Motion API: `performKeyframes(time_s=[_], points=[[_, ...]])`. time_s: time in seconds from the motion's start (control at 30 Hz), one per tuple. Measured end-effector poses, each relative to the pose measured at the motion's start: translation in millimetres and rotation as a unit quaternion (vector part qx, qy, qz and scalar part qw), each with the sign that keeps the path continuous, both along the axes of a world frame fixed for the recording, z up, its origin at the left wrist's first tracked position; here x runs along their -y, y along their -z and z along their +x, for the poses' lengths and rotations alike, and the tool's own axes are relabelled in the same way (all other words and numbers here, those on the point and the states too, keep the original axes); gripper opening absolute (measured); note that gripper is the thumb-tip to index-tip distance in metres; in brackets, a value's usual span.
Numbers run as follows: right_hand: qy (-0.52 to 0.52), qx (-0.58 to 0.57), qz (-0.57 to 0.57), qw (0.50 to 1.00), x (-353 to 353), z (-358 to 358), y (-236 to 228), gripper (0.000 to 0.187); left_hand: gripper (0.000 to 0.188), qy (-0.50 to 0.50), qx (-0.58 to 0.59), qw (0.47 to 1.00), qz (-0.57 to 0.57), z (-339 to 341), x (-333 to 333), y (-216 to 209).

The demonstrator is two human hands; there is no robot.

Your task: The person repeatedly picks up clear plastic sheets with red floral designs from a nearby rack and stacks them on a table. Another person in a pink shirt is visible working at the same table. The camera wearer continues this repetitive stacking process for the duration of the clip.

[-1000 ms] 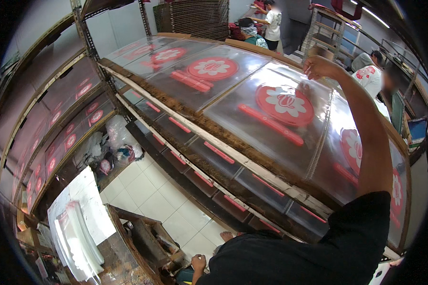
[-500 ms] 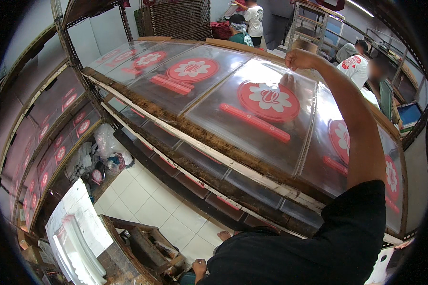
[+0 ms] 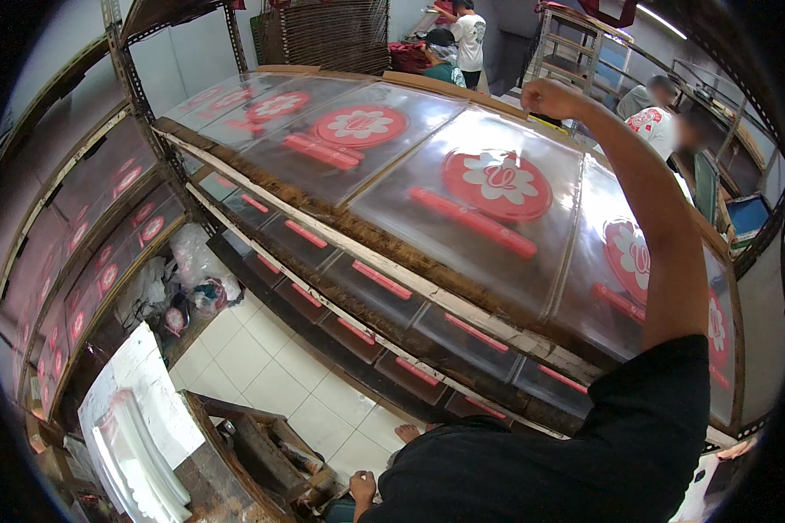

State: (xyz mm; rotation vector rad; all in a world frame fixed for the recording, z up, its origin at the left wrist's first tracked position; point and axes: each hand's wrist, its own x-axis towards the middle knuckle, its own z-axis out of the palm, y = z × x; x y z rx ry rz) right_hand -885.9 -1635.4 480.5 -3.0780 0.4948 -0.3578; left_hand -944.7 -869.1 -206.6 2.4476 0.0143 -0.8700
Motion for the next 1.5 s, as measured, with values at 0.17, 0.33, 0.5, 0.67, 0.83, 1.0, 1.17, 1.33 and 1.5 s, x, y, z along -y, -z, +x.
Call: performKeyframes(time_s=[0.17,0.33,0.5,0.67,0.83,1.0,1.17,1.33,1.5], points=[[-0.059,0.003,-0.009,0.998,-104,35,-25,0.018,0.041,0.006,0.017,0.999,-0.035,7,-1,-15],[-0.243,-0.003,-0.090,0.966,-212,82,-40,0.019,0.040,0.007,0.084,0.989,-0.125,30,5,-18],[-0.355,-0.065,-0.123,0.925,-372,131,-30,0.019,0.038,-0.008,0.179,0.964,-0.196,44,13,-73],[-0.504,-0.073,-0.211,0.834,-533,146,5,0.020,0.032,-0.005,0.219,0.949,-0.226,45,11,-138],[-0.584,-0.066,-0.173,0.790,-647,151,80,0.019,0.028,0.000,0.269,0.923,-0.275,43,0,-171],[-0.624,-0.051,0.203,0.753,-681,146,185,0.018,0.030,-0.060,0.280,0.923,-0.256,35,-35,-212],[-0.330,-0.125,0.707,0.612,-654,138,382,0.024,0.032,-0.119,0.368,0.901,-0.198,33,-64,-255],[-0.038,-0.176,0.677,0.713,-551,38,585,0.019,0.036,-0.153,0.421,0.883,-0.142,44,-77,-264],[0.068,-0.393,0.535,0.745,-467,-55,667,0.030,0.043,-0.227,0.422,0.874,-0.078,48,-90,-275]])
